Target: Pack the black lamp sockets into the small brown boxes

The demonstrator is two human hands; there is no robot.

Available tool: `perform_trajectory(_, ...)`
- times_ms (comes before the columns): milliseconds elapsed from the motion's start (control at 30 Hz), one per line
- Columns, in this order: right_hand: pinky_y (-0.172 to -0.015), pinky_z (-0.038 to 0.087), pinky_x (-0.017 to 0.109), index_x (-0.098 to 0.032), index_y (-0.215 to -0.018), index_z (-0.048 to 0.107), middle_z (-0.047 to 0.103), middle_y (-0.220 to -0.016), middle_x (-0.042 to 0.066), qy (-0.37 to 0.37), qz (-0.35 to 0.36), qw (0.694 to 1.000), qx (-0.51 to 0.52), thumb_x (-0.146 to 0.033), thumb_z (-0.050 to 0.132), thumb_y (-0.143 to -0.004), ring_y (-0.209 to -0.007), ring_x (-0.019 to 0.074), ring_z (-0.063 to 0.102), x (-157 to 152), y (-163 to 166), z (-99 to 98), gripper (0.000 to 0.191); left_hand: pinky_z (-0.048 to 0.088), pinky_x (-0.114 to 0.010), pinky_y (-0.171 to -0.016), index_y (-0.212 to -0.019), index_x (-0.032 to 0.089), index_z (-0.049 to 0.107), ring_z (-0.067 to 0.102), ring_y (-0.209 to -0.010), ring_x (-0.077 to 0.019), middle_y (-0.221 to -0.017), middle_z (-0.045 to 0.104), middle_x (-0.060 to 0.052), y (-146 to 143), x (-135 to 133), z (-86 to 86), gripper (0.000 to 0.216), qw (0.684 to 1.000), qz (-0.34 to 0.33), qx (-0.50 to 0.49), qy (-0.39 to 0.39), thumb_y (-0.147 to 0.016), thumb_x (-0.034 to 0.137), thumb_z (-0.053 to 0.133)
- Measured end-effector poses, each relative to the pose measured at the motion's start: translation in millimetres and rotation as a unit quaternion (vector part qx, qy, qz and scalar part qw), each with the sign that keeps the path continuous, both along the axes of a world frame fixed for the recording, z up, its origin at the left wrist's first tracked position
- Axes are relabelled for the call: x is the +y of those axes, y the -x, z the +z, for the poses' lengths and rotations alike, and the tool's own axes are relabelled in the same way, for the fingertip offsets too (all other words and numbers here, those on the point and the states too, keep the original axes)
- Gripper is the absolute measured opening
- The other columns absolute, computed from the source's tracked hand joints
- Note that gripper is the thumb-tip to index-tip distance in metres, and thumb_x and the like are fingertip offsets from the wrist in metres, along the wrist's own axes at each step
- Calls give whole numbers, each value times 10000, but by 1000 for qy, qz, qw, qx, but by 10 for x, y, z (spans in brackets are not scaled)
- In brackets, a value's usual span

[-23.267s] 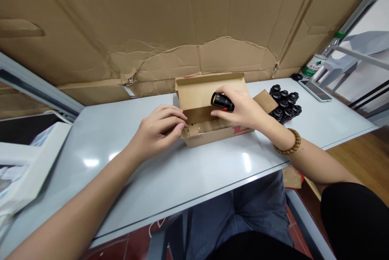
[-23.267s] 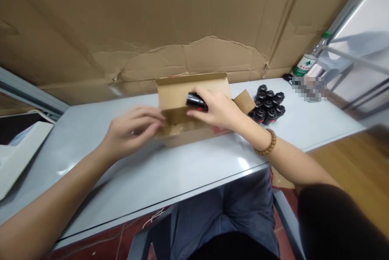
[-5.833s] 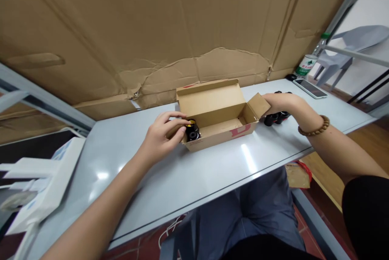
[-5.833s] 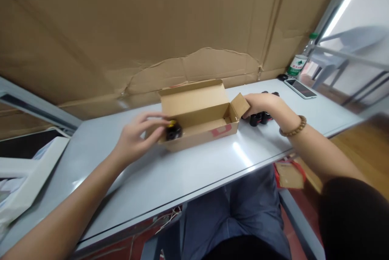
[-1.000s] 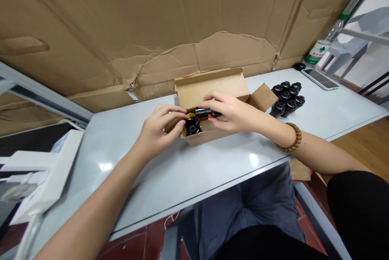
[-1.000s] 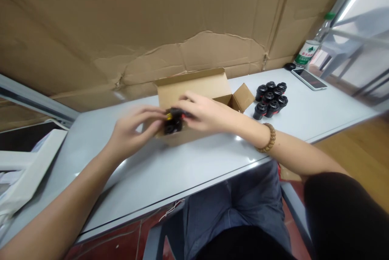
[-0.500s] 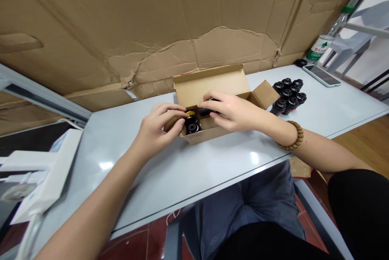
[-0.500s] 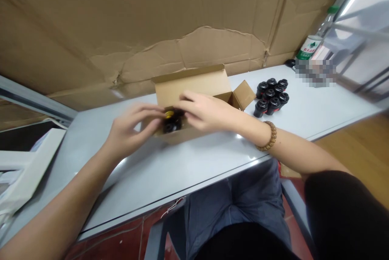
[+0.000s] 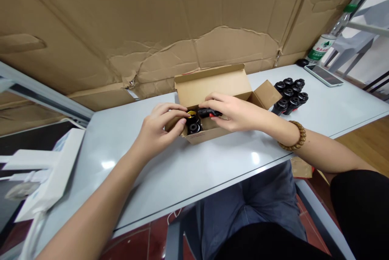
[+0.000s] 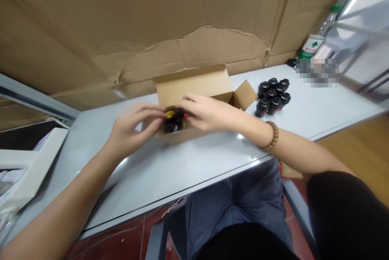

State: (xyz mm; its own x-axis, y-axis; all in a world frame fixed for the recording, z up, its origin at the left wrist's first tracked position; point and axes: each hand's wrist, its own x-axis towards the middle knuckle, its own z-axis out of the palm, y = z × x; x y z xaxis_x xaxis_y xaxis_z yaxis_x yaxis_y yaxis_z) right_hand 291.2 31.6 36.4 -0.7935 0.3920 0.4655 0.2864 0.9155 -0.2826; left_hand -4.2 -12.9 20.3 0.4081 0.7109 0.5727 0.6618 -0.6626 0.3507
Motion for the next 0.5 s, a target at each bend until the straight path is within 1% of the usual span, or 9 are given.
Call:
perform_trajectory(167, -972, 655, 455, -144, -1411, 657, 692, -1288, 184, 5, -6, 1000, 1, -121, 516, -1067, -1076, 266, 704, -3, 5, -1, 373, 604, -480, -1049, -1038, 252, 810, 771, -1136, -280, -1179, 825, -80, -2, 0, 2, 210, 1000, -2, -1, -2, -1078, 338, 622)
perform_trajectory(267, -1005, 647, 468, -146, -1436, 654, 682, -1307, 186, 9, -22, 1000, -6, -162, 520, -1086, -1084, 266, 699, -26, 9, 15, 374, 603, -473, -1044, -1042, 252, 810, 769, -1132, -277, -1178, 825, -76, -3, 0, 0, 200, 1000, -5, 0, -4, -1078, 320, 626)
perform_trajectory(333, -1003, 645, 471, -126, -1445, 660, 682, -1316, 193, 14, -31, 999, -20, -182, 512, -1093, -1056, 264, 699, -41, 11, 28, 385, 602, -468, -1044, -1042, 254, 811, 769, -1129, -275, -1178, 825, -72, -2, 1, -3, 194, 1000, -4, -1, -7, -1076, 314, 630)
perform_trajectory(433, -963, 645, 479, -92, -1408, 687, 689, -1320, 215, 12, -36, 998, -42, -185, 481, -1099, -996, 263, 694, -49, 8, 39, 383, 601, -466, -1041, -1043, 250, 813, 769, -1124, -276, -1176, 824, -76, 0, 3, -7, 194, 1000, -7, -3, -13, -1077, 311, 632)
perform_trajectory(500, -964, 641, 477, -97, -1380, 704, 696, -1324, 215, 9, -35, 998, -49, -174, 480, -1093, -1006, 266, 698, -46, 4, 39, 372, 601, -467, -1040, -1046, 246, 814, 771, -1124, -277, -1175, 825, -80, -1, 4, -6, 200, 1000, -9, -2, -14, -1082, 312, 629)
